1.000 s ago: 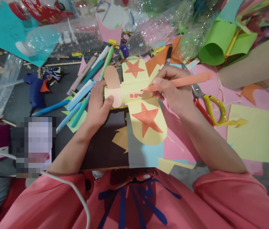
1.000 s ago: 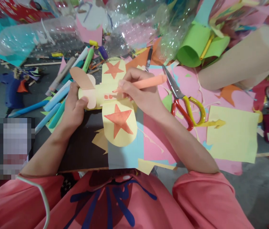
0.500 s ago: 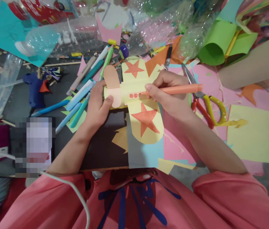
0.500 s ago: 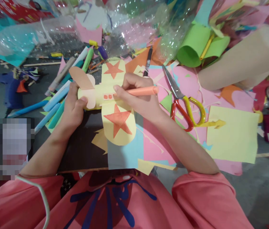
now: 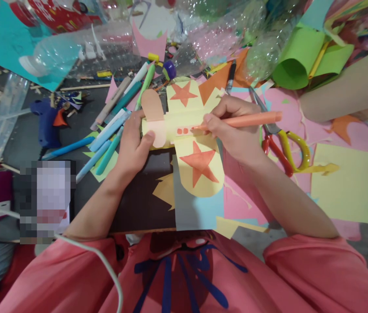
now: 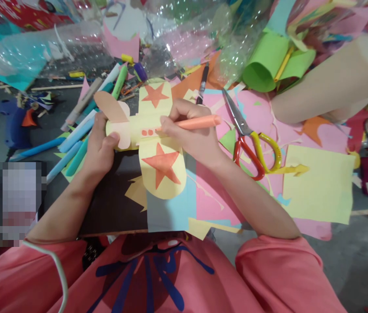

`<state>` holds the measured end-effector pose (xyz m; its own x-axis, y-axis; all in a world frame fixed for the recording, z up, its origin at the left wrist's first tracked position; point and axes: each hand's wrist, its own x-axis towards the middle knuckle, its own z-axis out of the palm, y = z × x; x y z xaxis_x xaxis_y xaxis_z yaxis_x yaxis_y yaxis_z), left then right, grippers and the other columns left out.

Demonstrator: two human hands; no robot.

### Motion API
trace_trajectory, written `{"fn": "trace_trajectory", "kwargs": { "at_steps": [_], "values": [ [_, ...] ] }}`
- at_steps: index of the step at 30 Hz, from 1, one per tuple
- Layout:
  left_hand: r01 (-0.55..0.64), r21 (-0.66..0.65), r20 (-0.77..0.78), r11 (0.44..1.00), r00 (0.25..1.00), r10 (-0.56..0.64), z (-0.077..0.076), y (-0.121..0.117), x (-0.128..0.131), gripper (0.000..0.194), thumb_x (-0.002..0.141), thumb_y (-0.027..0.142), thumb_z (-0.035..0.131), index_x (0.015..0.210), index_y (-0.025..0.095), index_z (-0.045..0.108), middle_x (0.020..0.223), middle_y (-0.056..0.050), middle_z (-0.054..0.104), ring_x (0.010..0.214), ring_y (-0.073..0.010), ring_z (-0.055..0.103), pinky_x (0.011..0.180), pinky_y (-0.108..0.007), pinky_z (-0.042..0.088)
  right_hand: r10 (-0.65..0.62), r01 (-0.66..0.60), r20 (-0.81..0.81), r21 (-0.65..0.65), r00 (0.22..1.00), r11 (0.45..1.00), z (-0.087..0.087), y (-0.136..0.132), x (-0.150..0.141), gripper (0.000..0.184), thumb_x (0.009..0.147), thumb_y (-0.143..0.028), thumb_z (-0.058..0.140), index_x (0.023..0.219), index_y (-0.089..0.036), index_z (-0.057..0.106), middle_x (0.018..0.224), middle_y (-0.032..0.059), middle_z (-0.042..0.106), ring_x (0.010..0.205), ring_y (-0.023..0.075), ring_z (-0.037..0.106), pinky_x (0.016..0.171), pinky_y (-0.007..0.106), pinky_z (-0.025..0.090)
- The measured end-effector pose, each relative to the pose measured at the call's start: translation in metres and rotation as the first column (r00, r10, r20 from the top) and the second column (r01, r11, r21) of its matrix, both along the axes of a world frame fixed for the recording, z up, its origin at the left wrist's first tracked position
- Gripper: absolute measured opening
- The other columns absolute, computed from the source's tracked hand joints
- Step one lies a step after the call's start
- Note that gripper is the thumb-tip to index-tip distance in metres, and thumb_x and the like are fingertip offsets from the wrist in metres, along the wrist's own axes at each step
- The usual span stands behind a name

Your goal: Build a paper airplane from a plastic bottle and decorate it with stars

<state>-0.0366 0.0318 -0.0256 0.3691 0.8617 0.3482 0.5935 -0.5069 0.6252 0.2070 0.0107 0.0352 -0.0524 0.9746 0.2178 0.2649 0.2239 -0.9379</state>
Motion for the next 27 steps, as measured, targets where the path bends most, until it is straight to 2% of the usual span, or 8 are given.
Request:
{"fn": "trace_trajectory", "kwargs": {
  "at_steps": [6,15,21,24,27],
  "values": [
    [-0.001,0.026,0.056,1.0,0.998,0.0,-0.0046,0.0016,-0.0002,0.043,0.099,0.057,0.036,0.126,0.027,0.053,0.117,-0.011,0.065,0.105,-0.0302,0.064,0.091,-0.046,0.053,-0.001,0.001,0.003,0.049,1.0,0.999,0.0005,-0.0004,-0.0003,0.035,0.085,-0.026,0.063,0.058,-0.024,0.041,0.056,-0.0067,0.046,0.053,0.0099,0.04,0.053,0.028,0.033],
    [-0.007,0.014,0.057,1.0,0.998,0.006,-0.0033,0.0015,0.0003,0.047,0.098,0.061,0.034,0.125,0.028,0.054,0.116,-0.011,0.065,0.106,-0.03,0.064,0.093,-0.046,0.053,-0.009,0.007,0.073,0.036,0.997,0.999,-0.0019,-0.0027,0.0029,0.036,0.084,-0.031,0.07,0.058,-0.026,0.045,0.056,-0.0044,0.048,0.054,0.0144,0.047,0.053,0.033,0.042],
    [-0.01,0.026,0.062,1.0,0.998,0.009,-0.0047,0.0017,-0.0004,0.045,0.098,0.059,0.036,0.125,0.028,0.054,0.116,-0.01,0.065,0.106,-0.0302,0.063,0.093,-0.046,0.053,0.049,-0.052,0.054,0.042,0.997,0.998,0.0012,-0.0004,0.0016,0.034,0.079,-0.028,0.066,0.055,-0.025,0.042,0.053,-0.0043,0.047,0.051,0.0131,0.042,0.05,0.031,0.036],
    [-0.008,0.028,0.057,1.0,0.998,0.007,-0.0052,0.0018,-0.0005,0.046,0.098,0.06,0.035,0.126,0.028,0.054,0.116,-0.01,0.065,0.106,-0.0301,0.064,0.093,-0.046,0.053,0.016,-0.016,0.006,0.017,1.0,1.0,0.0026,0.0017,-0.0001,0.033,0.076,-0.024,0.062,0.052,-0.025,0.04,0.051,-0.005,0.044,0.05,0.0119,0.041,0.049,0.03,0.032],
    [0.0,0.027,0.06,1.0,0.998,-0.001,-0.005,0.0018,-0.0002,0.046,0.099,0.06,0.035,0.126,0.028,0.053,0.116,-0.01,0.065,0.106,-0.0302,0.064,0.092,-0.046,0.053,-0.025,0.025,-0.046,-0.01,0.999,1.0,0.0025,0.0025,-0.0011,0.029,0.077,-0.027,0.062,0.054,-0.025,0.044,0.052,-0.0056,0.048,0.049,0.011,0.042,0.049,0.029,0.032]
  ]
}}
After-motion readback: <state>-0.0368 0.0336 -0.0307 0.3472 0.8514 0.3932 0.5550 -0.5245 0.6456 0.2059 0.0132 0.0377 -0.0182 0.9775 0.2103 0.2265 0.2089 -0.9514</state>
